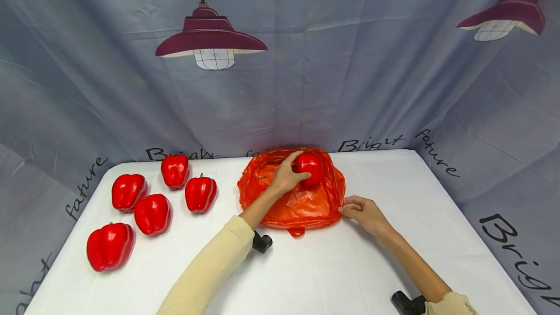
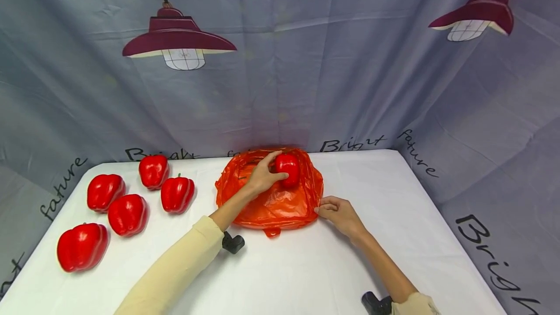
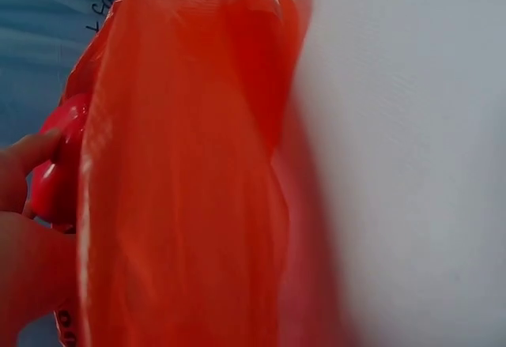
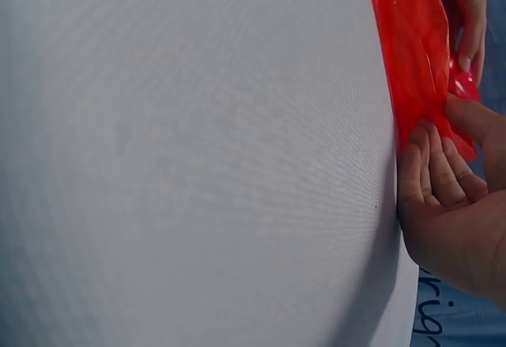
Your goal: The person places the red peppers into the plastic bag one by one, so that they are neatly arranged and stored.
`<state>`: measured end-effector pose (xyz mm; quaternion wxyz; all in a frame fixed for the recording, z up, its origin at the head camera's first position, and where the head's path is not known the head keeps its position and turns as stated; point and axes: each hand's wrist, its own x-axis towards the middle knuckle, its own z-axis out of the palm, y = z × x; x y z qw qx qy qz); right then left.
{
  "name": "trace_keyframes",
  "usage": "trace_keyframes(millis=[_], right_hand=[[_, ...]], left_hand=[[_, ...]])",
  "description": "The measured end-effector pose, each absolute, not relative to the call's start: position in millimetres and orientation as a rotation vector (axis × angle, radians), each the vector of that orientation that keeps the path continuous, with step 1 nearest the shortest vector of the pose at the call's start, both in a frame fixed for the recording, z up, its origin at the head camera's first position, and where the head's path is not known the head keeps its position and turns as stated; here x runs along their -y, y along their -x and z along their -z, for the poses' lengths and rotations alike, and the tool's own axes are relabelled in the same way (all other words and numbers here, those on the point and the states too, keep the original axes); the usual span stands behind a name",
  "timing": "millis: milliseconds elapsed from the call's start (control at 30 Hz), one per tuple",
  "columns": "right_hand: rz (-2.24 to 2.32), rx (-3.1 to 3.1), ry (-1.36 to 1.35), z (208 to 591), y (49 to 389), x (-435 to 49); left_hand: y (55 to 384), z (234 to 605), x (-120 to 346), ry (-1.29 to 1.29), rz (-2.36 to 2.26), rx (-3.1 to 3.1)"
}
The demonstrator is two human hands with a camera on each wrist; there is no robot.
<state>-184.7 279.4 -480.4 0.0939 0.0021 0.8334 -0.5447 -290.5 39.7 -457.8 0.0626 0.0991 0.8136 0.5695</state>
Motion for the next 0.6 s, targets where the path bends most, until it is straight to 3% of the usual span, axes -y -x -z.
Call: trace_keyframes(millis=[600], right_hand=[[1.661, -2.449, 0.005, 482.2, 186.5, -280.6]], left_hand=[[295.9, 463.0, -46.3, -0.291, -1.658, -2.513]])
